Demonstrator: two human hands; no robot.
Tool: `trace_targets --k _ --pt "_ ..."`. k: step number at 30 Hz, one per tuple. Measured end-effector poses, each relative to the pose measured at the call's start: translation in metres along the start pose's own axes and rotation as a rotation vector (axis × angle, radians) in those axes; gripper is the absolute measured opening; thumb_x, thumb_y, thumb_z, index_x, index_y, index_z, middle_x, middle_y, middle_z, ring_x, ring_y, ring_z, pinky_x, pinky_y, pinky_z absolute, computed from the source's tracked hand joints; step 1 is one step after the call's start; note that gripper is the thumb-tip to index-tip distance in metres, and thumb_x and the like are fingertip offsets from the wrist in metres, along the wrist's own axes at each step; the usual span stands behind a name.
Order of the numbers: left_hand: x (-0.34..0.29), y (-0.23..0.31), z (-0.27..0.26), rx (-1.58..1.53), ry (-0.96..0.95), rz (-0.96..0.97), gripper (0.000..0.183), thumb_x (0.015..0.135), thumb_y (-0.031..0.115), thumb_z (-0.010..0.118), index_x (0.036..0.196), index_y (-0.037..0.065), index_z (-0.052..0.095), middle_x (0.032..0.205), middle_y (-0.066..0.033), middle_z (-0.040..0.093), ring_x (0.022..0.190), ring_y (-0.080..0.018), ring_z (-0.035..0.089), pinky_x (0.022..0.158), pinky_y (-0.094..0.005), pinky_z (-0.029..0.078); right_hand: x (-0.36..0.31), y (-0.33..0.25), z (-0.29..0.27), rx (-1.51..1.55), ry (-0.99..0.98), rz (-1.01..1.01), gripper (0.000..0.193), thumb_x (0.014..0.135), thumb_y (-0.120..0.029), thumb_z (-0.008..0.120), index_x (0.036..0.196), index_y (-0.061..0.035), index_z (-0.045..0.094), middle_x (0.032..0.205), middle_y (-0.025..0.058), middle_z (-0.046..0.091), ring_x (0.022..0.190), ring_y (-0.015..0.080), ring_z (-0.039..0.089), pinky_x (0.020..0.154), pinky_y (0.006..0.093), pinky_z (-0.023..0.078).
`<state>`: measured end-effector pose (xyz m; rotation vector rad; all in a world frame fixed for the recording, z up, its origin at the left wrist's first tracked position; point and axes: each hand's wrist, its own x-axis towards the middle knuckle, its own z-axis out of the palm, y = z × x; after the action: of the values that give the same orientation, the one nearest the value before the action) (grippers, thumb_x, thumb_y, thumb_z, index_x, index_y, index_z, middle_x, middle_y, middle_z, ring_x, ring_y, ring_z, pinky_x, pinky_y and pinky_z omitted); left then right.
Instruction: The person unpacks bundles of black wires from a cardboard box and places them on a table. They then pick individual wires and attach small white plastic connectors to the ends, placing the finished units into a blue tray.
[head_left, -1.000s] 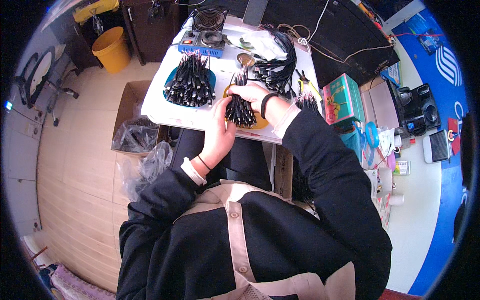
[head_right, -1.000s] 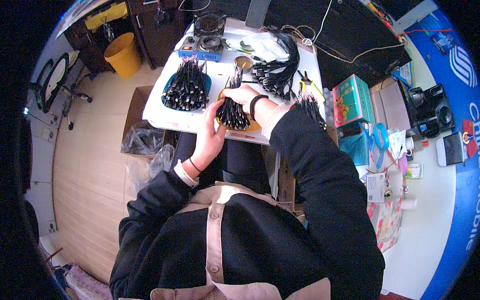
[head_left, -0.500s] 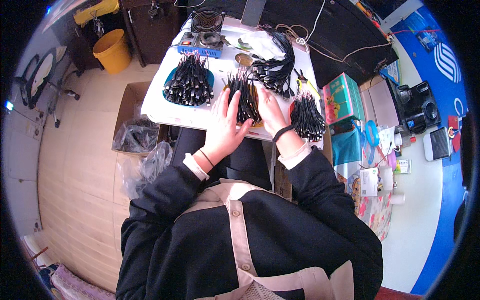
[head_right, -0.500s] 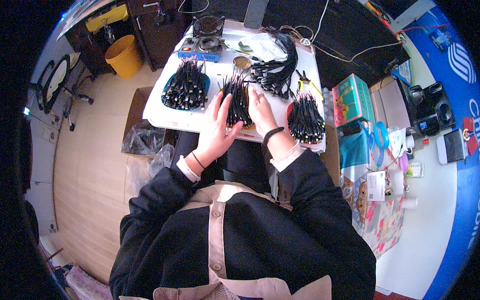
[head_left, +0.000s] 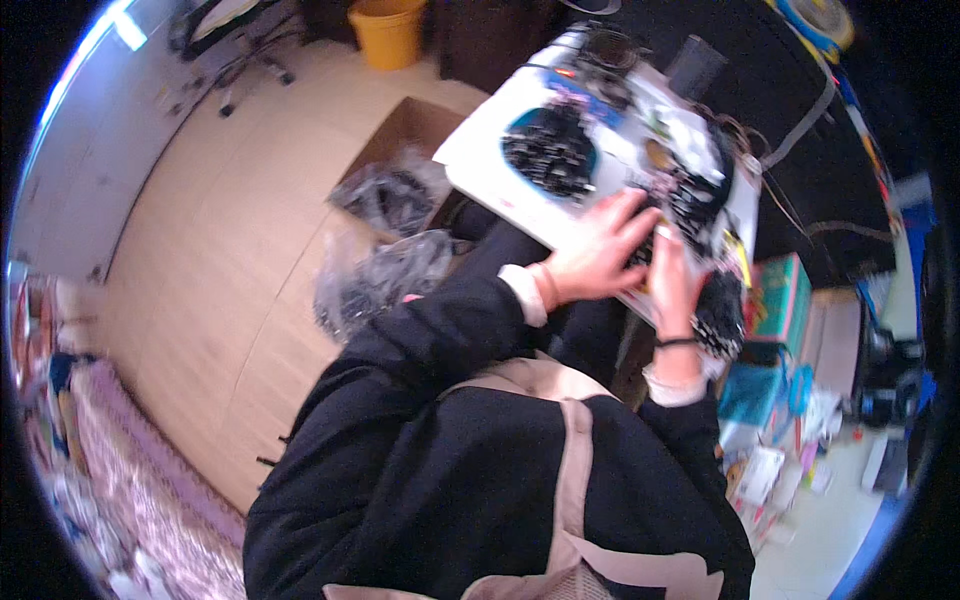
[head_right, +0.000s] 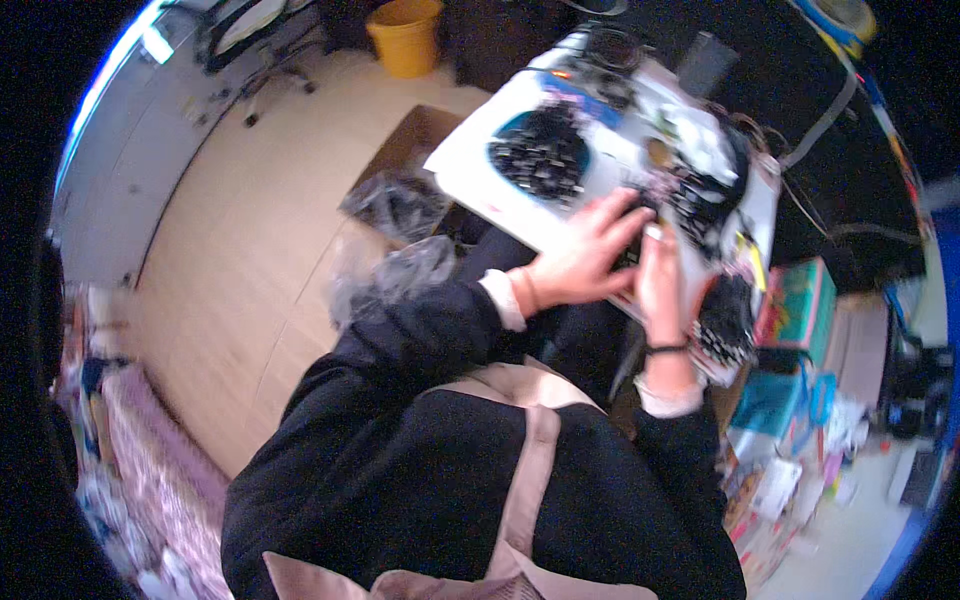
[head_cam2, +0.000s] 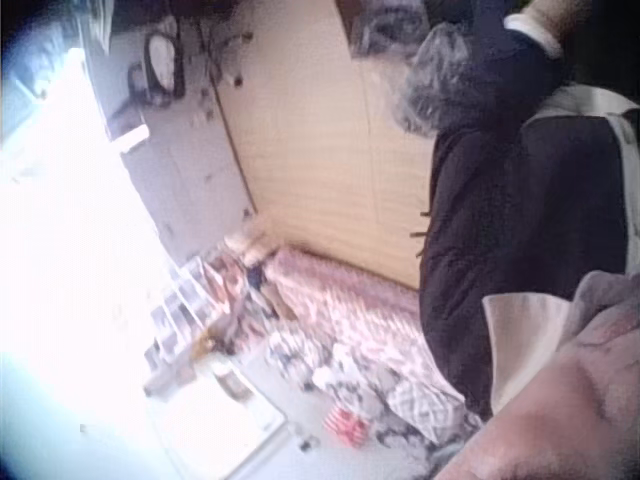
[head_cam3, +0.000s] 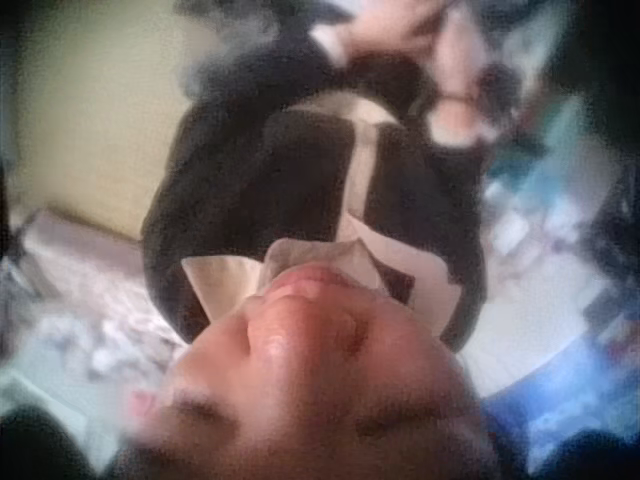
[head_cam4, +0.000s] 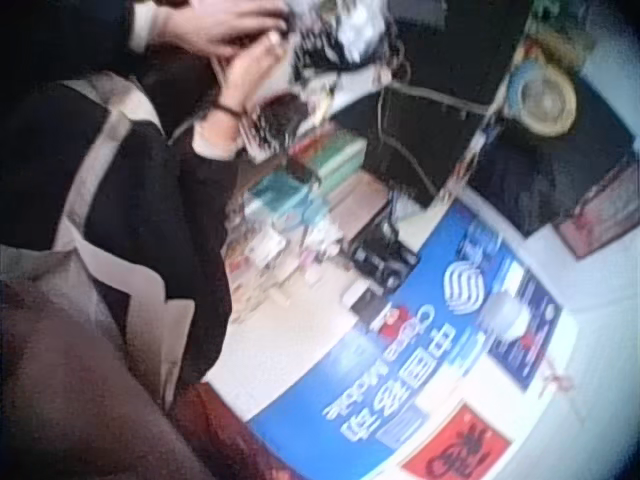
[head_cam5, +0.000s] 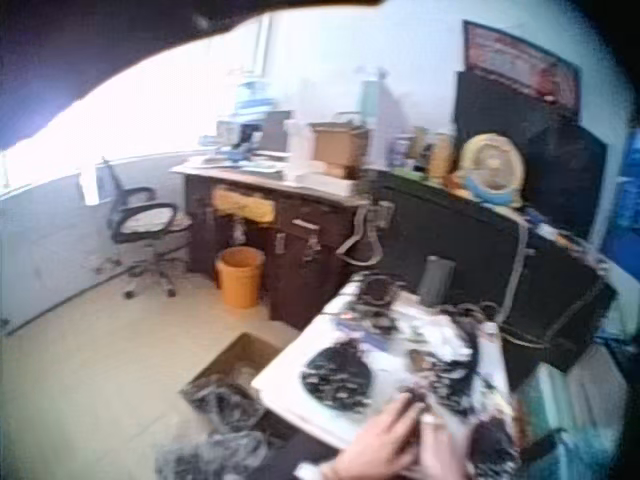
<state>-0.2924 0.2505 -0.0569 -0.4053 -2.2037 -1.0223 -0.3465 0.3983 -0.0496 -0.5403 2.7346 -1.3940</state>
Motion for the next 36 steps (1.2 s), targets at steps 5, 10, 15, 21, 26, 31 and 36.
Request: trace_targets --k 5,10,15,21,26,31,36 --pt "-0.027 0.036 -0.045 -0.208 0.009 0.078 0.051 0.07 0.017 0.065 0.115 -0.002 0.052 0.119 -0.0236 0.049 0.113 -0.04 0.049 0.094 -0.0421 0.045 -0.028 -0.02 -0.039 0.283 0.115 -0.041 0.038 0.1 -0.017 0.037 0.13 0.0048 0.045 0.133 0.0193 0.049 0.123 0.0255 0.05 0.105 0.0349 0.038" --pt "-0.128 -0.015 -0.133 -0.246 -0.26 -0.233 0.011 0.07 0.006 0.059 0.08 0.003 0.061 0.083 -0.0126 0.061 0.078 -0.031 0.06 0.067 -0.0393 0.05 -0.088 -0.043 -0.055 0.476 -0.251 -0.132 0.033 0.097 -0.025 0.048 0.077 0.0002 0.056 0.069 0.0116 0.06 0.056 0.0162 0.056 0.05 0.0254 0.045" --pt "-0.242 -0.146 -0.164 0.018 -0.116 -1.28 0.015 0.076 0.003 0.056 0.088 0.002 0.065 0.08 -0.0188 0.064 0.079 -0.0346 0.063 0.072 -0.0411 0.05 -0.105 -0.027 0.011 0.149 -0.729 0.308 0.016 0.091 -0.011 0.058 0.082 0.0017 0.061 0.074 0.0044 0.065 0.066 0.0098 0.061 0.061 0.0242 0.049" --pt "-0.293 -0.287 -0.139 0.37 0.206 -0.957 0.027 0.081 0.004 0.052 0.106 -0.001 0.062 0.095 -0.0215 0.066 0.089 -0.0358 0.064 0.081 -0.0416 0.049 -0.099 0.021 0.05 0.239 -0.747 0.59 0.017 0.096 -0.015 0.053 0.088 -0.0005 0.059 0.076 0.0047 0.065 0.065 0.0076 0.06 0.061 0.0224 0.051" --pt "-0.257 -0.377 -0.115 0.183 0.134 -1.343 0.026 0.084 0.004 0.052 0.107 -0.001 0.063 0.091 -0.0174 0.068 0.09 -0.0338 0.065 0.079 -0.0388 0.051 -0.095 0.034 0.049 0.312 -0.731 0.699 0.019 0.098 -0.016 0.052 0.092 0.0007 0.057 0.08 0.0088 0.066 0.065 0.0096 0.061 0.06 0.0237 0.052" --pt "-0.258 -0.399 -0.071 -1.402 0.227 -1.487 0.029 0.088 -0.003 0.052 0.117 -0.004 0.056 0.101 -0.0151 0.067 0.103 -0.0266 0.062 0.085 -0.0352 0.054 -0.093 0.04 0.051 0.361 -0.716 0.72 0.018 0.097 -0.015 0.052 0.093 0.0018 0.057 0.081 0.0096 0.065 0.067 0.0116 0.062 0.06 0.0245 0.053" --pt "-0.275 -0.421 -0.05 0.447 -0.408 -1.107 0.04 0.076 0.011 0.063 0.115 0.003 0.058 0.1 -0.0202 0.063 0.098 -0.0346 0.06 0.084 -0.0389 0.05 -0.085 0.043 0.047 0.433 -0.739 0.844 0.017 0.097 -0.013 0.05 0.098 0.0034 0.056 0.087 0.0118 0.065 0.073 0.0143 0.064 0.064 0.0251 0.053"
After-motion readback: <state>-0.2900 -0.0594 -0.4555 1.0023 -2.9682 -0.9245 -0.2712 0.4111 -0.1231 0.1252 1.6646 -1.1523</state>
